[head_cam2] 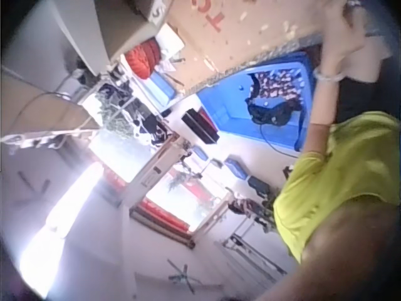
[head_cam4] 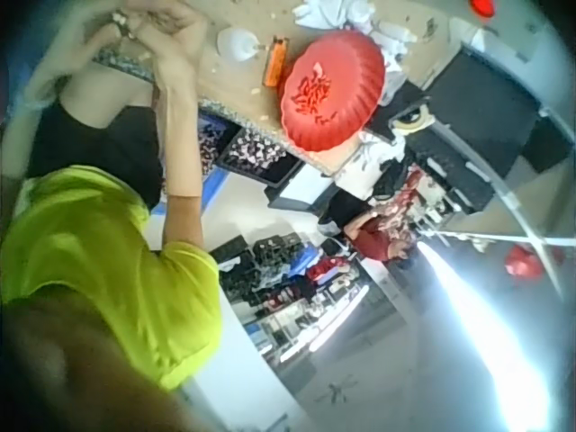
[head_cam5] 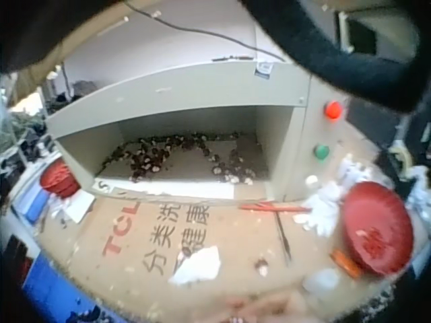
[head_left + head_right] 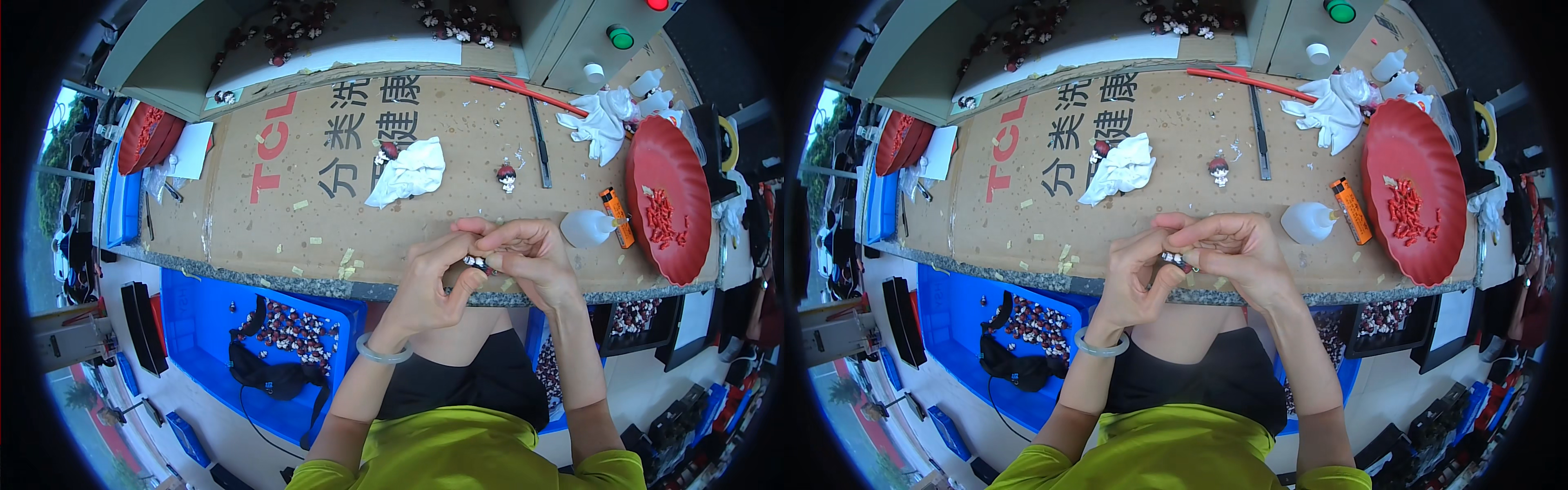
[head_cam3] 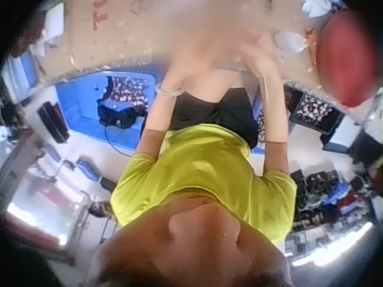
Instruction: The person assembles small, multi-colored figurines at a workbench. They repeatedly pick up a figurine, apply glue from a white bottle to specific parts, and press the components together. The person handles the items one at a time, placing the finished pieces on the table surface.
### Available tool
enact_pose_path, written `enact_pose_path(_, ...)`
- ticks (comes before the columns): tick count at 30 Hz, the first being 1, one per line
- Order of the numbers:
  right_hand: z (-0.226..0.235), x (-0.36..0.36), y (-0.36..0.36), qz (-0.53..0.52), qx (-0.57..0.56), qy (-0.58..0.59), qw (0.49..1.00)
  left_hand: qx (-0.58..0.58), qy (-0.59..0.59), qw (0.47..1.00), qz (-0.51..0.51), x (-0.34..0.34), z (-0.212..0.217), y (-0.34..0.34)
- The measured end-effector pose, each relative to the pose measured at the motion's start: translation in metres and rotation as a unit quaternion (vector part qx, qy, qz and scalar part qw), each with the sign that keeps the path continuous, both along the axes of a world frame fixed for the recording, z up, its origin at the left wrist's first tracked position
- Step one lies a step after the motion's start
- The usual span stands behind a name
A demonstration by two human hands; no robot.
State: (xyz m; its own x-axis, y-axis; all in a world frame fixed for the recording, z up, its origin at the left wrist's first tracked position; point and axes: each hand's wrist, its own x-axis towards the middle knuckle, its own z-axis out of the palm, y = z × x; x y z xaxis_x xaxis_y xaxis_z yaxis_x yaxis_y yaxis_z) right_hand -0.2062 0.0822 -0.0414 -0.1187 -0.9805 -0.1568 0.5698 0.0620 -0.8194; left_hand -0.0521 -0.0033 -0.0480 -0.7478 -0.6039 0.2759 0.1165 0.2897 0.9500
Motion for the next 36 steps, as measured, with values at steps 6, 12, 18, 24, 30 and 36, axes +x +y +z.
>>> enact_pose_path(6,0.0008,0.0023,0.0002,-0.006,-0.003,0.005,1.000,0.013,-0.028,0.999,-0.010,0.0026,0.0040,-0.0005)
enact_pose_path(12,-0.0004,0.0024,0.0002,-0.008,-0.003,0.007,1.000,0.002,-0.025,1.000,-0.009,0.0027,0.0047,-0.0012)
enact_pose_path(18,-0.0019,0.0017,0.0003,-0.010,0.004,0.010,1.000,0.006,-0.022,1.000,-0.006,0.0015,0.0031,-0.0010)
enact_pose_path(24,-0.0010,0.0021,0.0000,-0.010,0.000,0.010,1.000,-0.003,-0.005,1.000,0.004,0.0006,-0.0004,-0.0005)
enact_pose_path(30,-0.0011,0.0021,0.0001,-0.010,-0.001,0.010,1.000,-0.005,0.007,1.000,0.009,-0.0002,-0.0021,-0.0003)
enact_pose_path(36,-0.0015,0.0022,0.0001,-0.011,-0.002,0.005,1.000,-0.009,0.003,1.000,0.007,-0.0004,-0.0018,-0.0005)
